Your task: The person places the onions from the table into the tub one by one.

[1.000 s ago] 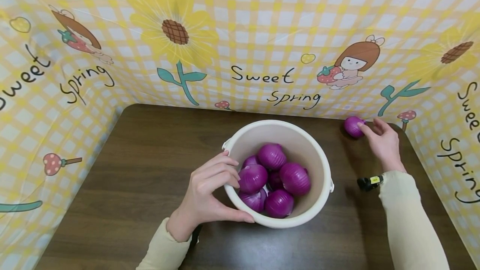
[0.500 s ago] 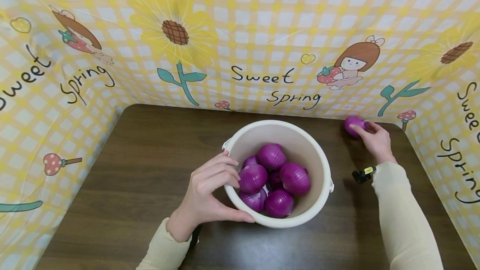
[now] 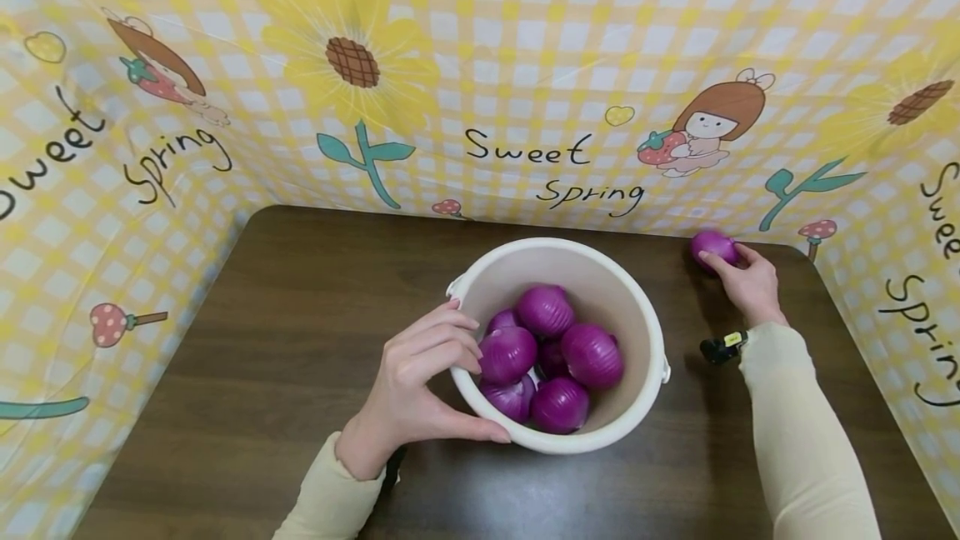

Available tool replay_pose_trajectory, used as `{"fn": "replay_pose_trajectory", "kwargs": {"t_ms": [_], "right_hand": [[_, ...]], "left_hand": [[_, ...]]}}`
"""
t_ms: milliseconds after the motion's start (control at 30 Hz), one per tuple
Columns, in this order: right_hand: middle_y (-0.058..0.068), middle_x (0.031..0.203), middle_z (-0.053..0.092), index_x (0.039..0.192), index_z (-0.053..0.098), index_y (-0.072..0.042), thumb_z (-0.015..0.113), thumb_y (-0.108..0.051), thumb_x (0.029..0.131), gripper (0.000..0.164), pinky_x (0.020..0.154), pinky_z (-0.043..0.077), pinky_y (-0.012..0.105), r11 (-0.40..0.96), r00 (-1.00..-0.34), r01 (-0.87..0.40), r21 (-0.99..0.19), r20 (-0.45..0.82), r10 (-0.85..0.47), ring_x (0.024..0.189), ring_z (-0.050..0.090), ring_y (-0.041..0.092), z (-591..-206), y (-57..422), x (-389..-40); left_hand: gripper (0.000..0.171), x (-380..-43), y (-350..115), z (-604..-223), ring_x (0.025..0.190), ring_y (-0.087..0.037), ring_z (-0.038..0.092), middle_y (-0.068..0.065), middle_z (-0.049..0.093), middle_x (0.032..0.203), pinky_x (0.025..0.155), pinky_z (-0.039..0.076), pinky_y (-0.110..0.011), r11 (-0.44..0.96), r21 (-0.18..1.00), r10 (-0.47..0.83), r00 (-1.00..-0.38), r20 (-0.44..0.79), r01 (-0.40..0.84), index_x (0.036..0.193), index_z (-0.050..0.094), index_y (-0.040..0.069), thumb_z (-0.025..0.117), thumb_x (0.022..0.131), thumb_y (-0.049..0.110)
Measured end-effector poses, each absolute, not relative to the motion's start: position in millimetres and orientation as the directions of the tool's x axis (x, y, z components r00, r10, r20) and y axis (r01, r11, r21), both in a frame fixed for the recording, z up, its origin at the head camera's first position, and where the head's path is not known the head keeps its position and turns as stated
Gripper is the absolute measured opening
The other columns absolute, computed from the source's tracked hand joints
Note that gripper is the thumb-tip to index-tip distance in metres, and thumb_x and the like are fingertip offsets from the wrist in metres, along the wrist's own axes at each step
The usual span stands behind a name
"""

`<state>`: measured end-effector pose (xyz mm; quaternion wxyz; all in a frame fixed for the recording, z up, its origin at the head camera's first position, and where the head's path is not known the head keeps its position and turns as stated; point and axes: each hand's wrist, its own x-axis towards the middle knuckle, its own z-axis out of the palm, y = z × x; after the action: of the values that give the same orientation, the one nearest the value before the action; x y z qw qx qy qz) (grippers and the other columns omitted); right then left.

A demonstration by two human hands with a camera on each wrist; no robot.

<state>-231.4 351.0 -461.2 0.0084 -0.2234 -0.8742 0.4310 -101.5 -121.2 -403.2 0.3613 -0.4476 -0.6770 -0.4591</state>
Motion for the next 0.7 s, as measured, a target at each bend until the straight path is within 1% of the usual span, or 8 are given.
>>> {"fn": "replay_pose_trajectory", "kwargs": {"t_ms": [167,433,700], "right_hand": [[0.023,0.155,0.038,0.156,0.031,0.002,0.064,-0.053,0.095,0.088,0.117,0.032,0.049,0.531,-0.897,0.376,-0.759,-0.155,0.414,0.141,0.039,0.039,-463.3,349.6,-232.8],[0.021,0.157,0.036,0.157,0.03,0.001,0.064,-0.053,0.095,0.089,0.118,0.032,0.047,0.513,-0.887,0.39,-0.764,-0.163,0.432,0.143,0.037,0.037,-465.3,350.5,-233.6],[0.02,0.157,0.037,0.158,0.031,-0.001,0.066,-0.054,0.094,0.09,0.117,0.033,0.048,0.502,-0.886,0.381,-0.777,-0.151,0.439,0.141,0.039,0.036,-465.5,351.4,-231.5]], "left_hand": [[0.058,-101.2,-121.4,-403.6,0.091,-0.028,0.067,-0.002,0.066,0.081,0.102,0.05,-0.055,0.176,0.306,0.279,-0.345,0.896,0.936,0.077,0.063,0.011,0.093,0.063,0.059],[0.059,-100.5,-122.5,-404.5,0.092,-0.027,0.067,-0.002,0.066,0.082,0.103,0.049,-0.055,0.177,0.316,0.283,-0.355,0.891,0.932,0.077,0.063,0.011,0.093,0.062,0.06],[0.059,-100.7,-122.3,-404.8,0.092,-0.027,0.067,-0.002,0.066,0.081,0.102,0.05,-0.056,0.178,0.315,0.283,-0.355,0.891,0.932,0.077,0.063,0.011,0.093,0.063,0.06]]}}
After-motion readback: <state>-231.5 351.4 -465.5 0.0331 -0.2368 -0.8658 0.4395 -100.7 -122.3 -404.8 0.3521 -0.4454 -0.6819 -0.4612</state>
